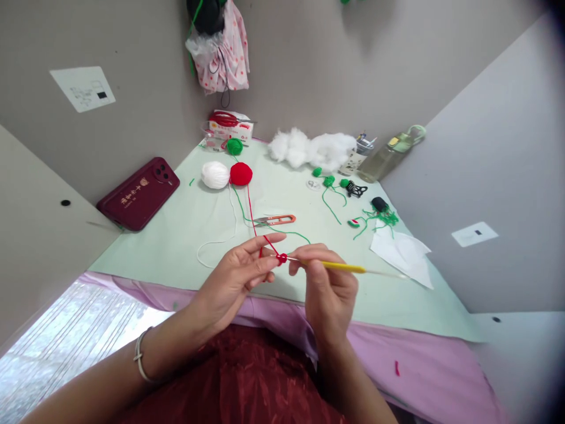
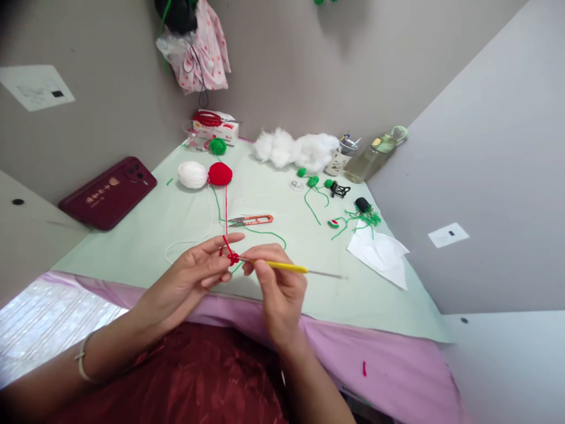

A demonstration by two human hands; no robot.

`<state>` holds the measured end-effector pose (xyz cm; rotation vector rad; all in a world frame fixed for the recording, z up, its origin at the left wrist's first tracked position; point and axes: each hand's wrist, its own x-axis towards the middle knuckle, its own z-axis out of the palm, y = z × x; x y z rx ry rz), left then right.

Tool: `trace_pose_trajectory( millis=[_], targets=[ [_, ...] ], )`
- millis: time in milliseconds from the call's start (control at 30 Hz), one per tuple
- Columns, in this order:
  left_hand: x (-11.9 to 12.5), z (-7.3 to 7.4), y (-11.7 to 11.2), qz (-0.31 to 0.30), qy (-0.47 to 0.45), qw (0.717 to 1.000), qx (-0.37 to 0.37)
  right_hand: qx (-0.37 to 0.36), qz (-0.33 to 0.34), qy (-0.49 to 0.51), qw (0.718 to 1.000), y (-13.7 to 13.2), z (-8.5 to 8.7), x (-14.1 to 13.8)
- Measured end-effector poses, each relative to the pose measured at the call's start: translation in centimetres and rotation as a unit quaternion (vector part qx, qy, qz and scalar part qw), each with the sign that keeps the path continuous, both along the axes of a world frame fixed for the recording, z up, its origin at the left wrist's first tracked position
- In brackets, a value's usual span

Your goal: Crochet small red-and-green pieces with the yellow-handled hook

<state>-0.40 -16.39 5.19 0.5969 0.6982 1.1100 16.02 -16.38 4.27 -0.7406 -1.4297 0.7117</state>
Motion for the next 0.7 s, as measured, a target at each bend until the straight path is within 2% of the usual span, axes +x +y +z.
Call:
trace_pose_trajectory(
  millis=[100,200,267,333,400,467,567,700],
  targets=[
    [0.2,-0.1,-0.3,-0.011,0.039,0.998,0.047,0.013,-0.01,-0.037,0.999,0.2,0.0,-0.2],
    [0.3,-0.2,-0.4,0.01,0.064,0.996,0.066,0.032,-0.038,-0.079,0.996,0.0,-0.3,-0.3],
    [0.3,-0.1,-0.4,0.029,0.067,0.996,0.058,0.084,-0.073,-0.147,0.983,-0.3,-0.7,-0.3],
    [0.4,-0.1,-0.2,0.033,0.051,0.998,0.032,0.163,-0.117,-0.22,0.955,-0.5,-1.2,-0.3],
    [0.5,-0.1,-0.1,0.018,0.024,1.0,-0.001,0.205,-0.138,-0.24,0.939,-0.6,-1.4,-0.4],
    [0.4,-0.1,0.1,-0.002,-0.006,1.0,-0.023,0.174,-0.122,-0.202,0.956,-0.5,-1.2,-0.3],
    [0.2,-0.2,0.3,-0.007,-0.031,0.999,-0.027,0.084,-0.093,-0.087,0.988,-0.5,-0.4,-0.1],
    [-0.1,-0.2,0.3,-0.003,-0.025,0.999,-0.027,0.004,-0.05,0.048,0.998,-0.5,0.1,0.2]
  ],
)
